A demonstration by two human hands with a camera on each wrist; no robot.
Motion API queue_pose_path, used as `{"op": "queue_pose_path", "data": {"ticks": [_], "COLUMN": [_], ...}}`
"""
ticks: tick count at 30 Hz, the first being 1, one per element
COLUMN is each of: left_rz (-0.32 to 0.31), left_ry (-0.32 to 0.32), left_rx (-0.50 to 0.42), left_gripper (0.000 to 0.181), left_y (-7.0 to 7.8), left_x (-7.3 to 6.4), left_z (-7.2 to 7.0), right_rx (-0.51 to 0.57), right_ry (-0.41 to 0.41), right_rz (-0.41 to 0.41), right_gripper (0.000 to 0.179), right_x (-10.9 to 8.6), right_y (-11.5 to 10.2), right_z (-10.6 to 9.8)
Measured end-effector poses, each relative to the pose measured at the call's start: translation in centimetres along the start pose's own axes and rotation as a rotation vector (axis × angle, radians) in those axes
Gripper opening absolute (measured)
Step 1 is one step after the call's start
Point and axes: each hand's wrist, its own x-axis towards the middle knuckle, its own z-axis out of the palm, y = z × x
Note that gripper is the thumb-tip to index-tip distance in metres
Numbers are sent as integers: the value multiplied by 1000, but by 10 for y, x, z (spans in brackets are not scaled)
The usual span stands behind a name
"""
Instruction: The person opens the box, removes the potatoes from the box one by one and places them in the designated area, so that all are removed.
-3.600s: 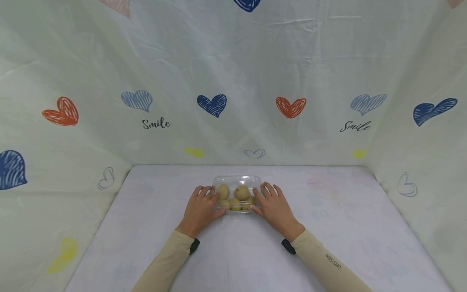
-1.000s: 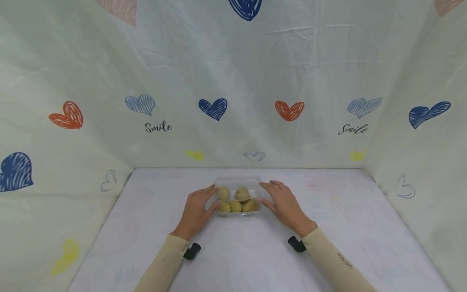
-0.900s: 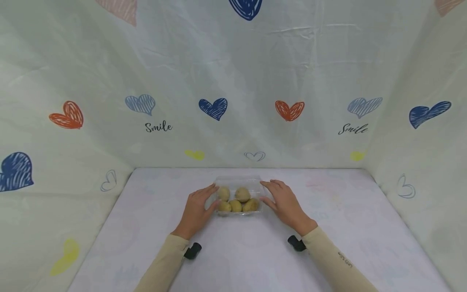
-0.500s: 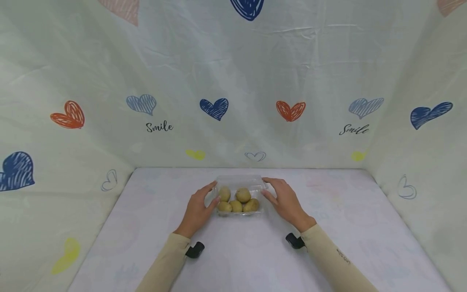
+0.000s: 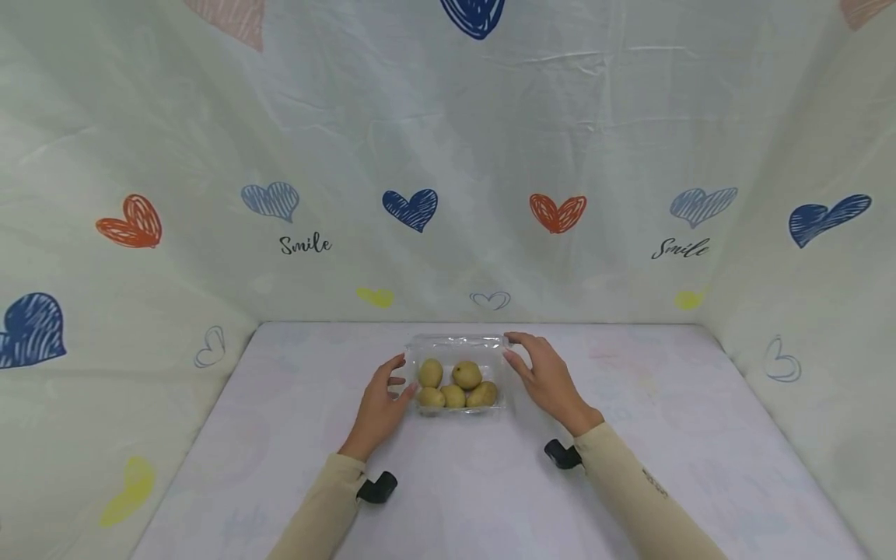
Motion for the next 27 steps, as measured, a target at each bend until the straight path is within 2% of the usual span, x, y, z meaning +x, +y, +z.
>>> {"op": "queue_pose_path", "data": {"ticks": [4, 6, 17, 27], "left_rz": [-105, -137, -226, -271], "left_ry": [-47, -58, -32, 0], "left_rx": [-64, -93, -230, -333], "left_gripper": [58, 57, 55, 55], "left_y": [-2, -2, 2, 2], "left_x": [0, -1, -1, 0], "left_z": [4, 5, 6, 5], "right_rx": [30, 48, 143, 202], "right_ry": [10, 16, 44, 48], "right_rz": [11, 18, 37, 63], "right_gripper": [41, 41, 37, 41], "right_x": [4, 6, 16, 21], "right_y": [1, 2, 1, -2], "right_z": [2, 2, 7, 7]}}
